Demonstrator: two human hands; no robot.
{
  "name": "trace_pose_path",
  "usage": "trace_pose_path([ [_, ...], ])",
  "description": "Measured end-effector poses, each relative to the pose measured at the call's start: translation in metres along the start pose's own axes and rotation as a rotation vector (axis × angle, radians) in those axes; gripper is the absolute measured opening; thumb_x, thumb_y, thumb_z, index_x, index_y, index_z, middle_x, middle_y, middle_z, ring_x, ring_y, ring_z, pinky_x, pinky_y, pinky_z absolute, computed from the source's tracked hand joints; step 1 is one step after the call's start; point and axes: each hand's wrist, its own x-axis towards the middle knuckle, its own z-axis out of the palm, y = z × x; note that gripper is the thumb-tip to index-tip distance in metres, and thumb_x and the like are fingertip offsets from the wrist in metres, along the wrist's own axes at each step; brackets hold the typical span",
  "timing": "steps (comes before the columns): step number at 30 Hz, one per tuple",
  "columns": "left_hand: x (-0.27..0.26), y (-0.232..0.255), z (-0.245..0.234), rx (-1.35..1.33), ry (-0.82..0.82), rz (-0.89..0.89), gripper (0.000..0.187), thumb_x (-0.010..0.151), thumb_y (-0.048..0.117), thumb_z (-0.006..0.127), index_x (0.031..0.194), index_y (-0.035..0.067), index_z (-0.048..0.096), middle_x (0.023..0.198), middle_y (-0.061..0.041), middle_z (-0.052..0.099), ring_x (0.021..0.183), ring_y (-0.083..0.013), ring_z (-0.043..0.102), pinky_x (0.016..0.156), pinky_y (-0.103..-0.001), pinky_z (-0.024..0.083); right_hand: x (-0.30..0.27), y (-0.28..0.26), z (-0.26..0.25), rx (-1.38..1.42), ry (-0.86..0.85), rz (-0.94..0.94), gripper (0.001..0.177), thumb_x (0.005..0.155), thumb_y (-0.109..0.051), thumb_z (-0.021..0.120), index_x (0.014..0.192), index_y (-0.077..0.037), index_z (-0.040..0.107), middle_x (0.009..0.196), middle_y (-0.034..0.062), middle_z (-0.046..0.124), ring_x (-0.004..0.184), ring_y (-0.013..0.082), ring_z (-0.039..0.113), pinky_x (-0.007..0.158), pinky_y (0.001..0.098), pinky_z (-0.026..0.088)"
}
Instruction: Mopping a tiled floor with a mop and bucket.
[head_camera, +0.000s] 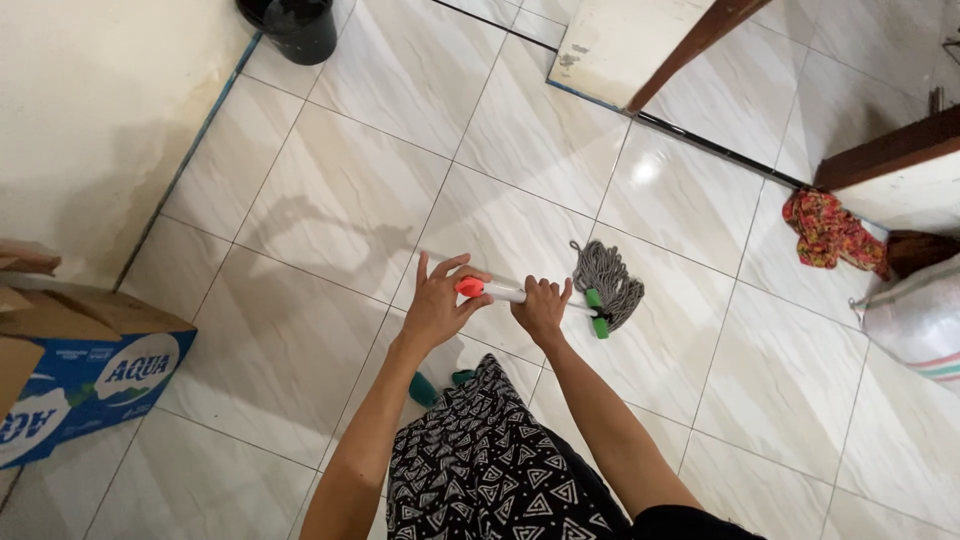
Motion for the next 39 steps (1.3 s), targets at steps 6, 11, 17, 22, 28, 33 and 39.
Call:
trace_pose_path([
  [6, -0.031, 0.005, -0.026, 0.063, 0.151, -0.008, 0.037, 0.087, 0.042, 0.077, 0.112, 0.015, 0.072, 0.090, 0.003, 0.077, 0.133, -0.0197, 0.055, 0.127, -0.058, 0.007, 0.019, -0.039, -0.002, 0.088, 0.016, -0.154, 0.021, 0.078, -0.024, 0.073, 0.091, -0.010, 0.065, 0.086, 0.0122, 0.065, 0.093, 0.0376, 0.063, 0.115, 0.0680, 0.022],
  [11, -0.068, -0.004, -0.044, 0.159, 0.308, 0.019, 0.040, 0.082, 0.042, 0.080, 0.109, 0.013, 0.073, 0.095, 0.002, 0.076, 0.122, -0.0177, 0.061, 0.126, -0.061, 0.010, 0.029, -0.091, 0.009, 0.157, 0.103, -0.284, 0.017, 0.084, -0.024, 0.071, 0.092, -0.010, 0.065, 0.090, 0.0125, 0.063, 0.095, 0.0367, 0.062, 0.115, 0.0667, 0.025],
  [17, -0.120, -0.023, -0.074, 0.309, 0.516, 0.005, 0.042, 0.081, 0.041, 0.084, 0.107, 0.011, 0.071, 0.099, 0.000, 0.075, 0.112, -0.0152, 0.065, 0.127, -0.063, 0.015, 0.039, -0.183, 0.019, 0.210, 0.010, -0.457, 0.018, 0.085, -0.029, 0.072, 0.093, -0.014, 0.066, 0.093, 0.0136, 0.063, 0.098, 0.0369, 0.062, 0.112, 0.0662, 0.027],
  [22, -0.169, -0.029, -0.099, 0.483, 0.604, -0.001, 0.043, 0.080, 0.042, 0.085, 0.105, 0.009, 0.071, 0.094, 0.003, 0.074, 0.111, -0.0150, 0.065, 0.124, -0.065, 0.017, 0.030, -0.266, 0.028, 0.293, -0.159, -0.603, 0.018, 0.087, -0.033, 0.070, 0.094, -0.017, 0.067, 0.097, 0.0109, 0.066, 0.105, 0.0322, 0.064, 0.115, 0.0665, 0.024],
  [28, -0.201, -0.036, -0.111, 0.602, 0.629, 0.004, 0.037, 0.081, 0.040, 0.087, 0.089, 0.011, 0.067, 0.092, 0.001, 0.070, 0.101, -0.0156, 0.064, 0.122, -0.066, 0.022, 0.003, -0.323, 0.049, 0.313, -0.435, -0.757, 0.033, 0.088, -0.049, 0.069, 0.104, -0.019, 0.069, 0.120, 0.0011, 0.069, 0.135, 0.0266, 0.056, 0.119, 0.0663, 0.019],
  [33, -0.233, -0.047, -0.119, 0.584, 0.622, 0.024, 0.029, 0.085, 0.031, 0.085, 0.088, 0.011, 0.066, 0.093, 0.001, 0.068, 0.100, -0.0157, 0.065, 0.120, -0.067, 0.025, -0.033, -0.342, 0.041, 0.252, -0.436, -0.818, 0.034, 0.087, -0.048, 0.070, 0.110, -0.022, 0.073, 0.143, 0.0006, 0.060, 0.146, 0.0319, 0.037, 0.117, 0.0662, 0.013],
  [39, -0.269, -0.058, -0.114, 0.502, 0.580, 0.068, 0.029, 0.082, 0.031, 0.086, 0.092, 0.011, 0.067, 0.092, 0.002, 0.069, 0.101, -0.0152, 0.068, 0.119, -0.069, 0.024, -0.069, -0.325, 0.043, 0.236, -0.322, -0.732, 0.025, 0.092, -0.040, 0.067, 0.104, -0.019, 0.072, 0.125, -0.0003, 0.070, 0.143, 0.0310, 0.045, 0.121, 0.0659, 0.012],
])
